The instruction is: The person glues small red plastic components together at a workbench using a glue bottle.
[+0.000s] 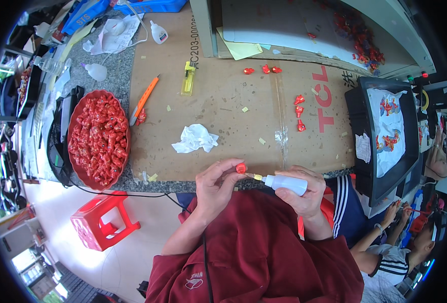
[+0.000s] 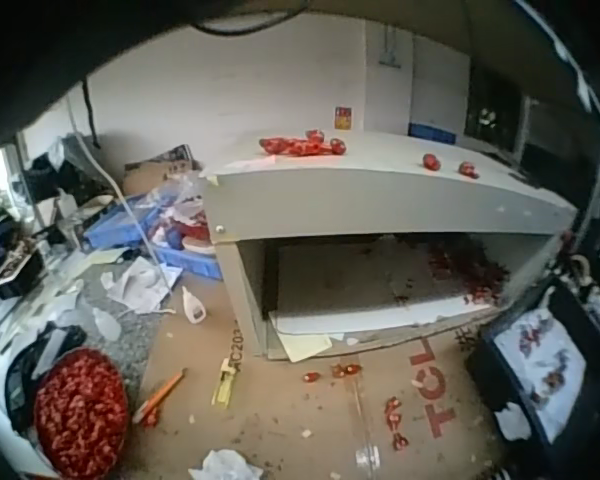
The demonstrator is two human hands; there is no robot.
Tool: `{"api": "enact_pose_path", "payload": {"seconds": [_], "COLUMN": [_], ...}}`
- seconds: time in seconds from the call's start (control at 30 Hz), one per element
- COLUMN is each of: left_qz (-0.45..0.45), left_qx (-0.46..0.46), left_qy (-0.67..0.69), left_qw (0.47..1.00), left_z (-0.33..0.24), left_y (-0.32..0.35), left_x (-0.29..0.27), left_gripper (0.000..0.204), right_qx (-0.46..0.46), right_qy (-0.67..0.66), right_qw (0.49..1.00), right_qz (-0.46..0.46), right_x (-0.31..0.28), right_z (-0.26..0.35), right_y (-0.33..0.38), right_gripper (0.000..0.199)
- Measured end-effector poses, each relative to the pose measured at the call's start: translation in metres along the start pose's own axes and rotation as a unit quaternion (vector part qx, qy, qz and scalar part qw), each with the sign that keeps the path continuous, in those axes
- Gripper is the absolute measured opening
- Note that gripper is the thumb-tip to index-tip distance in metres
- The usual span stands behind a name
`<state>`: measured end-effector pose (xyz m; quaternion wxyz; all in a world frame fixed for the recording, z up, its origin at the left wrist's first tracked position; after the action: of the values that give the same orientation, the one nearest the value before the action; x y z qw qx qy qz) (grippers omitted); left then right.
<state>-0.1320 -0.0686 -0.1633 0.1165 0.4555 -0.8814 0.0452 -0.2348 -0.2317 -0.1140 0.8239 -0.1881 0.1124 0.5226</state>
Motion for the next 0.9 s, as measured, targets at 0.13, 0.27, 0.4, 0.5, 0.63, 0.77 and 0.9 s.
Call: {"api": "enact_pose_path", "payload": {"seconds": [0.13,0.27,0.4,0.5,0.63,0.77,0.9], "left_qz": [0.002,0.005,0.011,0.011,0.014,0.011,0.010], "left_qx": [-0.004,0.003,0.005,0.015,0.021,0.034,0.044], "left_qy": [-0.010,-0.012,-0.056,-0.080,-0.087,-0.108,-0.124], "left_qw": [1.000,1.000,0.998,0.997,0.996,0.994,0.991], "left_z": [-0.002,0.000,-0.003,-0.008,-0.008,-0.011,-0.011], "left_y": [0.000,0.001,0.001,0.000,-0.001,-0.002,-0.003], "left_x": [-0.001,-0.002,-0.001,0.000,0.002,0.003,0.004], "left_gripper": [0.020,0.020,0.021,0.022,0.024,0.025,0.028], "right_qx": [-0.002,-0.005,-0.001,0.001,-0.001,-0.017,0.000], "right_qy": [0.006,0.000,-0.002,-0.003,-0.008,0.006,0.004], "right_qw": [1.000,1.000,1.000,1.000,0.999,0.999,0.999], "right_qz": [-0.008,-0.014,-0.024,-0.027,-0.040,-0.037,-0.037], "right_x": [-0.001,-0.001,-0.003,-0.002,-0.002,-0.003,-0.001], "right_z": [-0.002,-0.001,-0.001,-0.003,-0.003,-0.003,-0.003], "right_y": [0.000,0.000,-0.001,-0.001,-0.001,-0.003,-0.003], "right_gripper": [0.031,0.030,0.030,0.030,0.031,0.031,0.031]}}
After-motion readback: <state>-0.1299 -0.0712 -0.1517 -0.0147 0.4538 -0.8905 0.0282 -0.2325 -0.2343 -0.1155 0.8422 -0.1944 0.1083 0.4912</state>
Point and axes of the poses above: each hand's wrist, its own y-axis away from the middle knuckle, its own x-axis out of the palm, z = x × y, the point moved 2 cm from there along -y, towards the middle knuckle, and after that the axes turned 8 degrees about y, right-handed, at the moved point
